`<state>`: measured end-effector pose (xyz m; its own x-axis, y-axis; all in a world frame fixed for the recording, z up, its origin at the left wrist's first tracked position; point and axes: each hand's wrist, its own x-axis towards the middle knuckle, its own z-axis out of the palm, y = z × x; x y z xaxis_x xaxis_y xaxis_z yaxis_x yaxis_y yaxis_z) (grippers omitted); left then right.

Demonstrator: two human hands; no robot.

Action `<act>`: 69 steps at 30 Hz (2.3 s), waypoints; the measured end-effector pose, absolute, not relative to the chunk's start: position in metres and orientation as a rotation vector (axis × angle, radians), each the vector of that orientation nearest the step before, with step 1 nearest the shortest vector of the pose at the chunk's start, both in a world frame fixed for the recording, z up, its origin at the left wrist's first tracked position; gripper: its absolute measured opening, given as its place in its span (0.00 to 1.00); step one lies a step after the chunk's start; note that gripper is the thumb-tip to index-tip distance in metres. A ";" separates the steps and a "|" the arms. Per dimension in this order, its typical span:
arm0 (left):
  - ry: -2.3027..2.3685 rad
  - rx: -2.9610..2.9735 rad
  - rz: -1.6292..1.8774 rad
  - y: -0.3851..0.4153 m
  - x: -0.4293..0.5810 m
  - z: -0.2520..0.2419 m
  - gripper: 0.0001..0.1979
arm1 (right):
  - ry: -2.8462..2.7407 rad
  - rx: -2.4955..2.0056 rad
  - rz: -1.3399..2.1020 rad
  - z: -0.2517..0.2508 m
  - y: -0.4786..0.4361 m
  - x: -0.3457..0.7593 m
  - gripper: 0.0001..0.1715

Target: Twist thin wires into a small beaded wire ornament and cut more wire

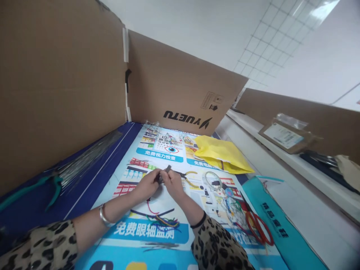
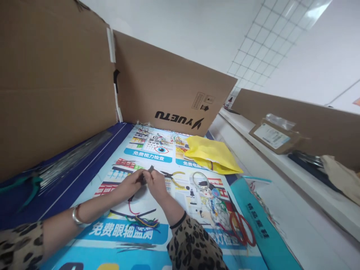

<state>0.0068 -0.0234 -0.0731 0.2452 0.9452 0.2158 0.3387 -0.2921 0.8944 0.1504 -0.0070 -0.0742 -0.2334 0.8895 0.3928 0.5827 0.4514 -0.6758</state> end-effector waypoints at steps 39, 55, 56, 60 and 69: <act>1.301 1.837 1.010 -0.040 0.003 -0.060 0.21 | -2.181 -1.084 0.205 -0.069 -0.018 0.147 0.25; 1.286 1.795 1.040 -0.039 0.004 -0.063 0.21 | -2.198 -1.122 0.125 -0.066 -0.019 0.146 0.28; 1.283 1.786 1.047 -0.038 0.004 -0.065 0.21 | -2.196 -1.126 0.134 -0.066 -0.020 0.146 0.27; 1.227 1.692 1.121 -0.034 0.000 -0.066 0.24 | -2.115 -1.112 0.180 -0.066 -0.022 0.149 0.27; 1.084 1.553 1.341 -0.055 -0.034 0.052 0.16 | -2.203 -1.262 0.175 -0.066 -0.019 0.152 0.26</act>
<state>-0.0342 -0.0551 0.0524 0.0714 0.9485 0.3085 0.1029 -0.3146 0.9436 0.1524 -0.0194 -0.0659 -0.3775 0.8231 0.4243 0.7459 0.5418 -0.3874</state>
